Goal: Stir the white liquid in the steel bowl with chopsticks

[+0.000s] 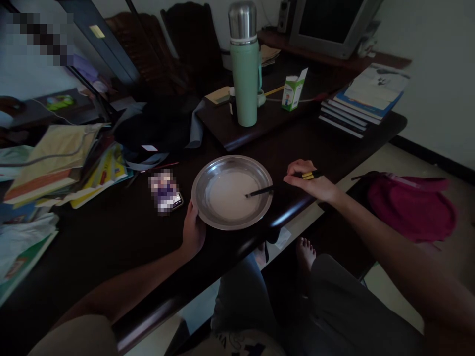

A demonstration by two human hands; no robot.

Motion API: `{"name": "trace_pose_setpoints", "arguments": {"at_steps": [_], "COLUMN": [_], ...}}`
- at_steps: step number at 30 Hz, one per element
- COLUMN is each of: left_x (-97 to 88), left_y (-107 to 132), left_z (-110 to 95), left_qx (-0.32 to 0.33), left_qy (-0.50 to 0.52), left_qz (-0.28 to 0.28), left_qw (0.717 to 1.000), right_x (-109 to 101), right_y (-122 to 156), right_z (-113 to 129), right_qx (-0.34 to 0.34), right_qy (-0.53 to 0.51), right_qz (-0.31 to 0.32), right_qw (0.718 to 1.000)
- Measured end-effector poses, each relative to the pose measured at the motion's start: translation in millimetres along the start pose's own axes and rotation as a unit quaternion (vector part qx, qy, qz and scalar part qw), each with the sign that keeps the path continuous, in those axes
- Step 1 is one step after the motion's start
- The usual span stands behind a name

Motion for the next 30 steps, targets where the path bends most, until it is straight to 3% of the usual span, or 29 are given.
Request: {"name": "trace_pose_setpoints", "arguments": {"at_steps": [2, 5, 10, 13, 16, 20, 25, 30], "left_x": [0.2, 0.8, 0.3, 0.0, 0.5, 0.1, -1.7, -1.8], "left_y": [0, 0, 0, -1, -1, 0, -1, -2], "left_z": [0, -1, 0, 0, 0, 0, 3, 3], "left_qx": [-0.003, 0.0, 0.003, -0.004, 0.001, 0.009, 0.008, 0.018], "left_qy": [0.0, 0.007, 0.009, 0.018, 0.015, 0.002, -0.004, -0.009], "left_qz": [-0.004, -0.004, -0.004, -0.003, -0.002, 0.006, 0.011, 0.009], "left_qw": [1.0, 1.0, 1.0, 1.0, 1.0, 1.0, 1.0, 1.0], "right_x": [1, 18, 57, 65, 55, 26, 2, 20], "right_y": [7, 12, 5, -7, -18, -19, -4, 10], "right_z": [8, 25, 44, 42, 31, 12, 9, 33], "right_qx": [-0.007, -0.024, -0.025, -0.005, -0.001, 0.003, -0.014, -0.029], "right_qy": [-0.013, -0.034, -0.019, 0.003, 0.01, 0.011, -0.004, -0.029], "right_qz": [0.044, 0.074, 0.063, 0.032, -0.02, -0.058, 0.018, 0.089], "right_qw": [0.999, 0.996, 0.998, 0.999, 1.0, 0.998, 1.0, 0.995]}}
Point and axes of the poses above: each hand's wrist, its own y-axis away from the middle knuckle, its own x-axis out of the palm, z = x × y, the point moved 2 cm from there along -y, towards the middle knuckle, and after that the axes turned 2 degrees about -y, right-handed, at the moved point
